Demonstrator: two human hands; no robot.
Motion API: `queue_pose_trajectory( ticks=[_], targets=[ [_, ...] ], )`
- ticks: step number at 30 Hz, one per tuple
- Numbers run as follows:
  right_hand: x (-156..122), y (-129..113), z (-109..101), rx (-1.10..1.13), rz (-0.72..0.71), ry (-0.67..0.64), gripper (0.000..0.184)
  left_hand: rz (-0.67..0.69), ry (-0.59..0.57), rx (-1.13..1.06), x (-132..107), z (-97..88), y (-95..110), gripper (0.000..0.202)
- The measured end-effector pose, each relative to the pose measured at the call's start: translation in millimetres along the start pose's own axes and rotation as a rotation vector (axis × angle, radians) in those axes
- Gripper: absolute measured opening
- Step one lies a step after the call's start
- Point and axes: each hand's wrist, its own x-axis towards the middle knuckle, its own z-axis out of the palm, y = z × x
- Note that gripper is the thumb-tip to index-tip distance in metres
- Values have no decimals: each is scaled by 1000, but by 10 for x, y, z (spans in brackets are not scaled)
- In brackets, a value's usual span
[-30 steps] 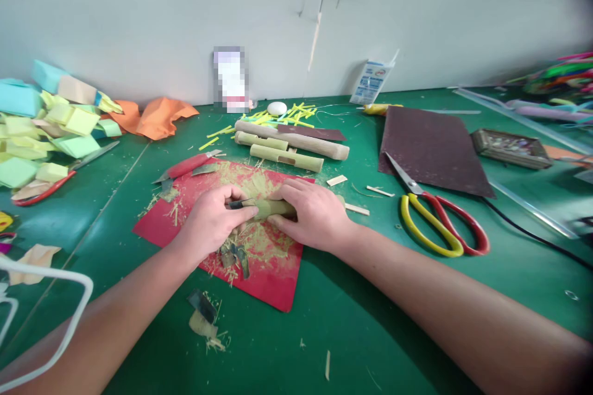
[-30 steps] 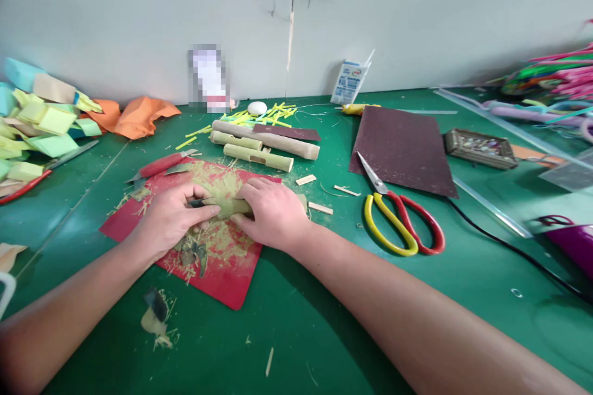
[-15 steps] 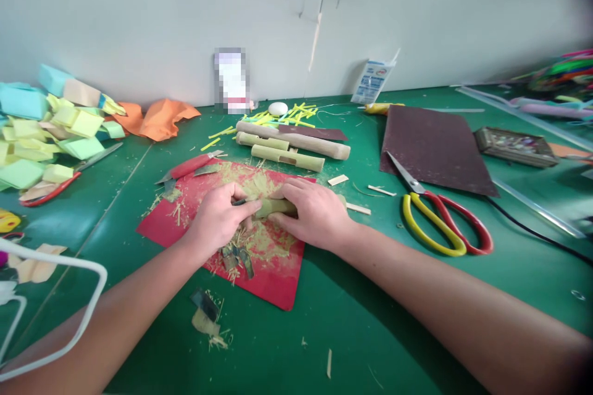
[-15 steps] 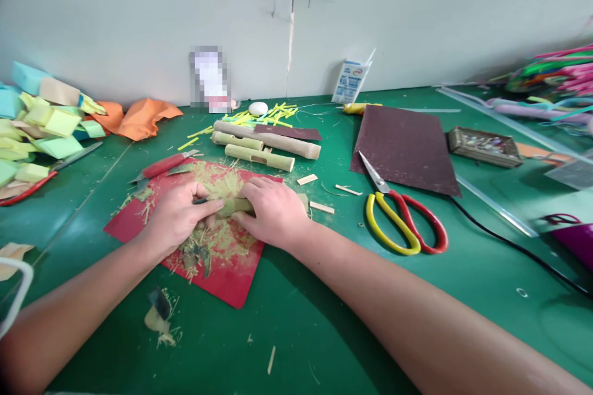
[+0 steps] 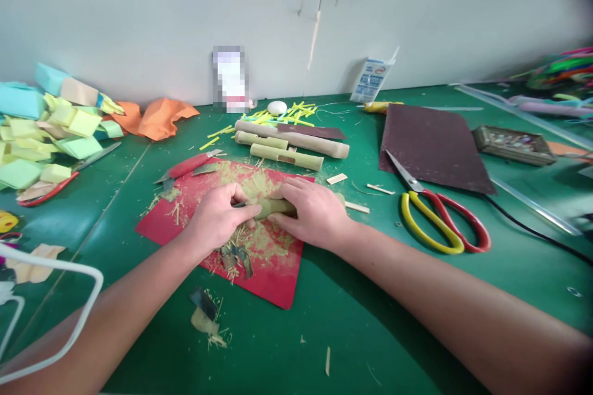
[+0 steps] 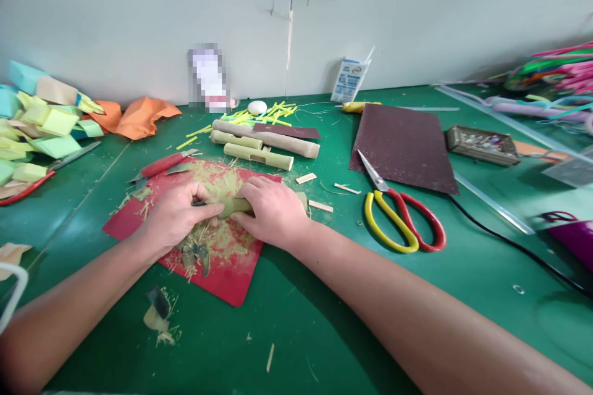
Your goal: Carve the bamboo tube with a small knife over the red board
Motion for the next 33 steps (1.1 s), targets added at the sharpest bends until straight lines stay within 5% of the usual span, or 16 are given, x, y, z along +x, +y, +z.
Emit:
queue_pose_trajectory(
  ticks=[33],
  targets=[
    [12,21,20,5,-8,23,25,46,2,65,2,0,-24,21]
  ],
)
